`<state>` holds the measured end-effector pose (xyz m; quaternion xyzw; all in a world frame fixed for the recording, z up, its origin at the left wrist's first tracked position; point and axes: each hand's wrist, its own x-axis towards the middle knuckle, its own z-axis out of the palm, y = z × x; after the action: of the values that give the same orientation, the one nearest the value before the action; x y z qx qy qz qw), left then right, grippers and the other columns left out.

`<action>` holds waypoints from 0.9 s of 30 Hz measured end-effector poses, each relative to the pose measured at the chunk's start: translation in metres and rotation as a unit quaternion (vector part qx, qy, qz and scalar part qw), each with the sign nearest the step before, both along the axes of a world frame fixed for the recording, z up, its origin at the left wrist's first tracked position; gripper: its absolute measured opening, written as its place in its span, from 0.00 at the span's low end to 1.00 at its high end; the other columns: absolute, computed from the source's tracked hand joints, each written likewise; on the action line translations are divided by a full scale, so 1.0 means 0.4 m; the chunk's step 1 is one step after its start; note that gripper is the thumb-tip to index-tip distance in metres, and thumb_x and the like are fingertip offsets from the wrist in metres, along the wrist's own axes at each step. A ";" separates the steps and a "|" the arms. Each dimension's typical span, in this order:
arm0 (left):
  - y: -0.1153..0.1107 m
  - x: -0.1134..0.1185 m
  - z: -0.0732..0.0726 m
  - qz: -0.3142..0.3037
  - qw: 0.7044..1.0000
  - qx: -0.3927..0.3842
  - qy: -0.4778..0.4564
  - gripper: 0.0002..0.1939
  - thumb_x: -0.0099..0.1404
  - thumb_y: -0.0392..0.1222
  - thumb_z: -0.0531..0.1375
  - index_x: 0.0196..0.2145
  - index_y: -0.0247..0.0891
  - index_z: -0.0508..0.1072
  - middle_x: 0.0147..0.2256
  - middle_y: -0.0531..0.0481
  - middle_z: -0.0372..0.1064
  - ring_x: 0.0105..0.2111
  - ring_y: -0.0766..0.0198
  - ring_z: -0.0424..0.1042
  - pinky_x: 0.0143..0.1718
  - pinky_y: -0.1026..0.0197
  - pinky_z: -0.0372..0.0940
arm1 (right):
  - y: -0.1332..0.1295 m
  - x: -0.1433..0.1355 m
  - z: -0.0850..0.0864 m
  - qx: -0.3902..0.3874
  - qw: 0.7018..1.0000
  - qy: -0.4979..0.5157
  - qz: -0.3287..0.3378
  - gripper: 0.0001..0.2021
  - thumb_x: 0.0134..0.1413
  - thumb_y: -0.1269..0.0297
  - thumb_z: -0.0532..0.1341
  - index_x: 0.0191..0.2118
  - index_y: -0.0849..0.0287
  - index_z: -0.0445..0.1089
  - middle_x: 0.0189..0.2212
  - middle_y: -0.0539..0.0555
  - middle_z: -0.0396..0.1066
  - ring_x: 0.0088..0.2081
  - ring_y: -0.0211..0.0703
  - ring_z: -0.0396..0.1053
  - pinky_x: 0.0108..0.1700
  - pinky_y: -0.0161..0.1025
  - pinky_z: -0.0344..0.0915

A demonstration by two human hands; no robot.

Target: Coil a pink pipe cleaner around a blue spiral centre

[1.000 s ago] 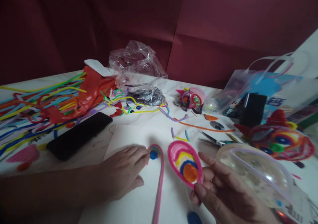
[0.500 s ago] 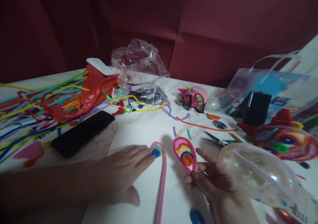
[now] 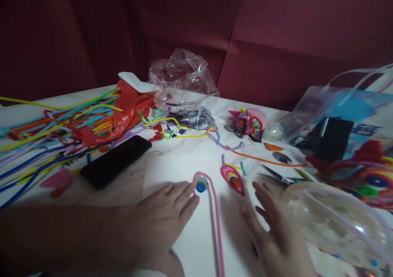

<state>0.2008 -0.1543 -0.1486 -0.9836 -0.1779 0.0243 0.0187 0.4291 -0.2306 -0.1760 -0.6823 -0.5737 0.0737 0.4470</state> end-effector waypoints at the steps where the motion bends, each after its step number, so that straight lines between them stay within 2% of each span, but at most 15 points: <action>1: -0.010 0.012 -0.004 0.017 1.000 0.006 0.010 0.51 0.51 0.69 0.52 0.56 0.19 0.54 0.56 0.22 0.48 0.55 0.40 0.53 0.50 0.46 0.52 | -0.005 0.000 -0.005 0.008 0.996 -0.082 0.014 0.21 0.55 0.52 0.56 0.50 0.60 0.65 0.52 0.59 0.59 0.49 0.56 0.61 0.39 0.45 0.71; 4: -0.034 0.049 -0.022 0.077 0.997 0.016 0.008 0.53 0.49 0.71 0.52 0.53 0.15 0.57 0.52 0.18 0.54 0.49 0.37 0.59 0.46 0.42 0.54 | -0.018 -0.014 -0.015 0.006 0.963 -0.246 0.106 0.18 0.59 0.59 0.50 0.47 0.62 0.68 0.47 0.59 0.64 0.46 0.53 0.65 0.37 0.41 0.72; 6: -0.042 0.068 -0.038 0.096 0.995 0.002 -0.020 0.54 0.46 0.72 0.53 0.51 0.14 0.59 0.48 0.19 0.59 0.46 0.38 0.61 0.43 0.43 0.57 | -0.021 -0.027 -0.016 -0.012 0.949 -0.275 0.152 0.18 0.59 0.61 0.48 0.47 0.65 0.68 0.45 0.60 0.66 0.43 0.50 0.67 0.35 0.38 0.72; 8: -0.045 0.077 -0.052 0.106 0.994 -0.004 -0.040 0.49 0.47 0.71 0.54 0.49 0.19 0.63 0.43 0.26 0.64 0.42 0.42 0.64 0.39 0.47 0.60 | -0.018 -0.033 -0.013 -0.028 0.941 -0.289 0.171 0.17 0.58 0.61 0.49 0.46 0.64 0.69 0.45 0.59 0.66 0.43 0.51 0.67 0.38 0.39 0.72; 10: -0.045 0.075 -0.059 0.109 0.993 0.018 -0.051 0.38 0.52 0.65 0.55 0.44 0.23 0.67 0.38 0.32 0.67 0.38 0.48 0.65 0.36 0.51 0.60 | -0.010 -0.028 -0.009 -0.038 0.936 -0.301 0.180 0.16 0.57 0.62 0.50 0.45 0.61 0.71 0.46 0.57 0.66 0.44 0.50 0.67 0.42 0.41 0.70; 12: -0.042 0.064 -0.055 0.077 0.994 0.045 -0.065 0.31 0.56 0.61 0.54 0.39 0.25 0.69 0.35 0.34 0.67 0.36 0.51 0.65 0.36 0.52 0.60 | 0.000 -0.014 -0.007 -0.048 0.935 -0.302 0.182 0.16 0.57 0.64 0.50 0.45 0.59 0.71 0.46 0.56 0.65 0.45 0.49 0.66 0.43 0.41 0.70; 15: -0.034 0.040 -0.028 -0.003 0.995 0.046 -0.088 0.30 0.57 0.62 0.53 0.37 0.27 0.69 0.37 0.35 0.67 0.39 0.52 0.64 0.37 0.54 0.60 | 0.014 0.005 -0.008 -0.057 0.931 -0.310 0.185 0.17 0.56 0.66 0.49 0.46 0.59 0.71 0.46 0.55 0.66 0.43 0.49 0.67 0.42 0.40 0.71; 20: -0.001 0.013 0.020 -0.028 0.994 0.008 -0.104 0.27 0.56 0.61 0.56 0.36 0.31 0.68 0.33 0.43 0.67 0.34 0.56 0.64 0.34 0.56 0.61 | 0.025 -0.002 -0.002 -0.015 0.903 -0.387 0.186 0.18 0.56 0.66 0.48 0.46 0.60 0.70 0.44 0.55 0.67 0.41 0.49 0.69 0.38 0.40 0.72; 24: 0.053 0.009 0.026 -0.006 0.988 0.023 -0.152 0.14 0.61 0.47 0.55 0.37 0.32 0.68 0.36 0.43 0.66 0.36 0.57 0.63 0.36 0.57 0.60 | 0.041 -0.030 0.011 0.025 0.871 -0.463 0.165 0.20 0.57 0.68 0.44 0.44 0.63 0.71 0.42 0.57 0.68 0.38 0.50 0.70 0.32 0.43 0.73; 27: 0.096 0.007 0.021 -0.008 0.989 -0.003 -0.150 0.08 0.64 0.37 0.51 0.39 0.34 0.67 0.37 0.45 0.66 0.39 0.60 0.63 0.39 0.59 0.59 | 0.060 -0.044 0.016 0.026 0.868 -0.469 0.160 0.20 0.58 0.68 0.42 0.41 0.62 0.72 0.40 0.57 0.69 0.35 0.49 0.71 0.30 0.43 0.73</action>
<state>0.2038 -0.1157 -0.1404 -0.9775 -0.1708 -0.1229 -0.0113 0.4115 -0.2065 -0.1696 -0.5238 -0.8187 -0.1995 0.1247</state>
